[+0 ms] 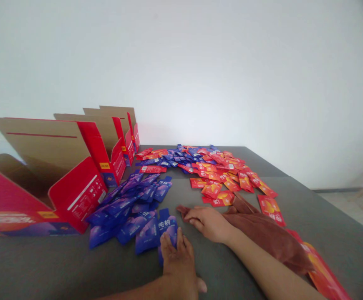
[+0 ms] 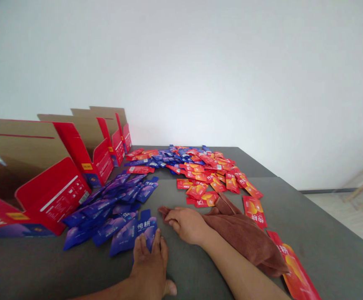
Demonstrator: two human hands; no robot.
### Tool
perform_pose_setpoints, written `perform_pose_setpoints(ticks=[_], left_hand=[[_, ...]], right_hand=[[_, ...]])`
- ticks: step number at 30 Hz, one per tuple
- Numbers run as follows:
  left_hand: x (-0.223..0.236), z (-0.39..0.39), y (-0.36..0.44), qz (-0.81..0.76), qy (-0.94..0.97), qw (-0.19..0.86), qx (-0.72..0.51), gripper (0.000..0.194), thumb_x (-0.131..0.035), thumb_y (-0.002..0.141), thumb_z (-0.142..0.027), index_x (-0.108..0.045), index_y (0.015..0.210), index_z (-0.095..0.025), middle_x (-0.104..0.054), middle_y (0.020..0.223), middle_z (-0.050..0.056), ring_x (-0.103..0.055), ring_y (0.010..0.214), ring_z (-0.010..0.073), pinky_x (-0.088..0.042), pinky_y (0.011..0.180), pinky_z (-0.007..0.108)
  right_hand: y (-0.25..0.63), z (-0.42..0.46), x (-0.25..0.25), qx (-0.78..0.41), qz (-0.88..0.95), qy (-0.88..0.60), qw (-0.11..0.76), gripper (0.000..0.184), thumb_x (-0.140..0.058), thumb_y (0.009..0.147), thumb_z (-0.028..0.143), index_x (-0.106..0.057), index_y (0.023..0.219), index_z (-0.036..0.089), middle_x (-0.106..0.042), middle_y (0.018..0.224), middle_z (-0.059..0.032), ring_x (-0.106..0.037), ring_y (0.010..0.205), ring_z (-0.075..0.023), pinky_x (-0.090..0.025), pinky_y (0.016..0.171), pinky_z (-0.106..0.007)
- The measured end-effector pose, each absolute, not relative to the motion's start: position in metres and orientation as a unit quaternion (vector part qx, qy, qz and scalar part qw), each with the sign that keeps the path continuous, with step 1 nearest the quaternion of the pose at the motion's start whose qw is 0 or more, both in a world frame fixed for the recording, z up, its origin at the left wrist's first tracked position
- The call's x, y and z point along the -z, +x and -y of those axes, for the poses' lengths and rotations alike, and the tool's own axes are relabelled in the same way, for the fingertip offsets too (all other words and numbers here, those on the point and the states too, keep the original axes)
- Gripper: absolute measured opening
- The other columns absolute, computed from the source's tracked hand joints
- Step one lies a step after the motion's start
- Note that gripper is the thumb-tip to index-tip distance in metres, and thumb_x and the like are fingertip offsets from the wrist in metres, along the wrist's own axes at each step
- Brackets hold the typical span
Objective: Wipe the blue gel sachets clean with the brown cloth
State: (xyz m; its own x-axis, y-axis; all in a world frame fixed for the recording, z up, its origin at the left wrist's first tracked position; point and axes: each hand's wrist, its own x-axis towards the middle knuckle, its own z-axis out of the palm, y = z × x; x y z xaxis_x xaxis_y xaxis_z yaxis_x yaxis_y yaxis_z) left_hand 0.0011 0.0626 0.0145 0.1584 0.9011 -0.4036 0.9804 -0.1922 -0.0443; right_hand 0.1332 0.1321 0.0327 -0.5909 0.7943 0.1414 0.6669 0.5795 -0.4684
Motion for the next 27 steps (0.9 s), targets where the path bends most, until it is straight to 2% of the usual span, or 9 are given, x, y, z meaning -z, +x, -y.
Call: perform_pose_setpoints(ticks=[4,8,10,13,15,19,22,24,27], left_hand=[[-0.021,-0.096,-0.009,-0.662,0.723,0.100,0.171,0.110,-0.068,0.042,-0.061,-0.031,0.133,-0.013,-0.018,0.143,0.022,-0.021,0.126,0.0472,-0.014,0.102,0.062],[-0.029,-0.126,-0.019,-0.704,0.684,0.086,0.174,0.098,-0.064,0.051,-0.062,-0.037,0.130,-0.011,-0.024,0.142,0.026,-0.024,0.126,0.0447,-0.019,0.100,0.061],[-0.032,-0.136,-0.025,-0.719,0.666,0.083,0.180,0.090,-0.061,0.056,-0.063,-0.040,0.128,-0.013,-0.028,0.142,0.023,-0.030,0.126,0.0408,-0.021,0.101,0.059],[-0.035,-0.145,-0.032,-0.736,0.648,0.066,0.181,0.062,-0.053,0.072,-0.055,-0.043,0.123,-0.020,-0.038,0.139,0.012,-0.038,0.121,0.0299,-0.027,0.100,0.058],[-0.036,-0.149,-0.035,-0.740,0.647,0.052,0.174,0.051,-0.049,0.077,-0.049,-0.046,0.120,-0.022,-0.043,0.134,0.009,-0.042,0.117,0.0266,-0.032,0.097,0.056],[-0.035,-0.153,-0.039,-0.738,0.654,0.036,0.163,0.045,-0.050,0.078,-0.045,-0.048,0.116,-0.021,-0.048,0.126,0.009,-0.048,0.109,0.0245,-0.040,0.090,0.052],[-0.032,-0.155,-0.041,-0.737,0.657,0.031,0.157,0.043,-0.051,0.078,-0.043,-0.049,0.115,-0.021,-0.050,0.124,0.008,-0.050,0.106,0.0236,-0.043,0.087,0.050],[-0.031,-0.154,-0.042,-0.733,0.662,0.029,0.153,0.042,-0.051,0.079,-0.042,-0.049,0.115,-0.021,-0.051,0.122,0.008,-0.051,0.105,0.0230,-0.044,0.086,0.049],[-0.031,-0.151,-0.041,-0.729,0.668,0.024,0.143,0.042,-0.052,0.078,-0.042,-0.050,0.114,-0.020,-0.051,0.121,0.007,-0.051,0.104,0.0247,-0.045,0.085,0.048]], right_hand=[[0.134,-0.131,-0.033,-0.190,0.873,-0.413,0.174,0.023,-0.046,0.085,0.020,-0.063,0.101,0.022,-0.064,0.095,-0.0034,-0.057,0.089,-0.0154,-0.039,0.078,-0.025],[0.137,-0.131,-0.031,-0.188,0.875,-0.406,0.186,0.021,-0.046,0.085,0.019,-0.063,0.097,0.021,-0.064,0.092,-0.0029,-0.057,0.086,-0.0148,-0.040,0.075,-0.024],[0.138,-0.132,-0.030,-0.188,0.875,-0.401,0.193,0.021,-0.046,0.085,0.019,-0.063,0.096,0.021,-0.064,0.091,-0.0025,-0.058,0.085,-0.0145,-0.040,0.075,-0.024],[0.137,-0.132,-0.029,-0.183,0.877,-0.394,0.205,0.022,-0.047,0.083,0.017,-0.063,0.098,0.022,-0.064,0.092,-0.0019,-0.057,0.085,-0.0140,-0.040,0.075,-0.023],[0.136,-0.129,-0.034,-0.168,0.878,-0.400,0.203,0.022,-0.047,0.083,0.015,-0.063,0.097,0.021,-0.064,0.090,-0.0013,-0.057,0.083,-0.0129,-0.040,0.073,-0.022],[0.144,-0.131,-0.055,-0.076,0.843,-0.506,0.168,0.016,-0.048,0.083,0.022,-0.064,0.080,0.020,-0.062,0.081,-0.0004,-0.056,0.075,-0.0116,-0.039,0.067,-0.020],[0.167,-0.151,-0.076,-0.023,0.786,-0.597,0.158,0.037,-0.034,0.090,0.035,-0.062,0.074,0.016,-0.061,0.080,-0.0058,-0.055,0.076,-0.0154,-0.039,0.069,-0.026],[0.186,-0.176,-0.087,0.006,0.740,-0.659,0.136,0.043,-0.029,0.092,0.039,-0.063,0.080,0.015,-0.061,0.084,-0.0097,-0.055,0.080,-0.0190,-0.040,0.071,-0.030],[0.209,-0.222,-0.095,0.028,0.683,-0.724,0.090,0.034,-0.036,0.091,0.037,-0.061,0.097,0.015,-0.060,0.096,-0.0132,-0.056,0.089,-0.0220,-0.042,0.076,-0.034]])
